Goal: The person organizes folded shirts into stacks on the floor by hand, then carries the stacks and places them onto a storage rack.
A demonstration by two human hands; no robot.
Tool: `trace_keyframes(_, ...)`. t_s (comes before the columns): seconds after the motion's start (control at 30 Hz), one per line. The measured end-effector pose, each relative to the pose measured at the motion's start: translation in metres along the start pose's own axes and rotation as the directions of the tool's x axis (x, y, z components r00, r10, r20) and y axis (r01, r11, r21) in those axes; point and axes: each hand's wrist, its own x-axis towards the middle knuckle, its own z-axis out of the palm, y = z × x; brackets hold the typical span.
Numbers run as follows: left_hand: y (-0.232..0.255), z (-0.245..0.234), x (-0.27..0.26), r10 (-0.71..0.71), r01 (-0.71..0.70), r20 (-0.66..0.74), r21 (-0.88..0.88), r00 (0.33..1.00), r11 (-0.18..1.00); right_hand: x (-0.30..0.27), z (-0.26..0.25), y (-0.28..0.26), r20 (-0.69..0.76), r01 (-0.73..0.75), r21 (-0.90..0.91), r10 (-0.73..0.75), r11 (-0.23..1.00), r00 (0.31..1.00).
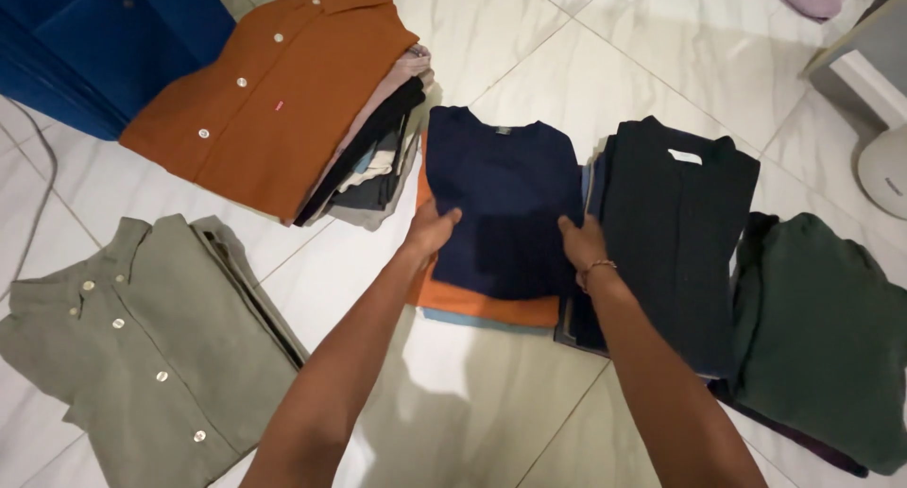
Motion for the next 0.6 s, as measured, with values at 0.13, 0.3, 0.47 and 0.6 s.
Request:
trace_keyframes(0.13, 0.002, -0.007, 0.012, 0.319, -0.33, -0.149, -0.057, 0.936, 0.942, -0.017, -0.011, -0.011, -0.041, 0.048, 0.053, -0.045, 0.997, 0.998)
trace_keyframes(0.3, -0.047, -0.039, -0.013, -0.115, 0.138, -0.116, 0.222, 0.987, 0.965, -0.014, 0.02, 0.038, 0.037, 0.024, -0.273, -0.014, 0.962, 0.999)
trace_keyframes(0.47, -0.061, -0.036, -0.023, -0.056, 0.098, -0.187, 0.225, 0.981, 0.969, -0.026, 0.031, 0.042, -0.037, 0.002, -0.313, -0.015, 0.95, 0.999)
trace_keyframes(0.6, -0.04, -0.042, -0.036, 0.021, 0.023, -0.187, 0.233, 0.982, 0.972, -0.057, 0.009, 0.012, -0.06, 0.02, -0.278, -0.038, 0.96, 0.997)
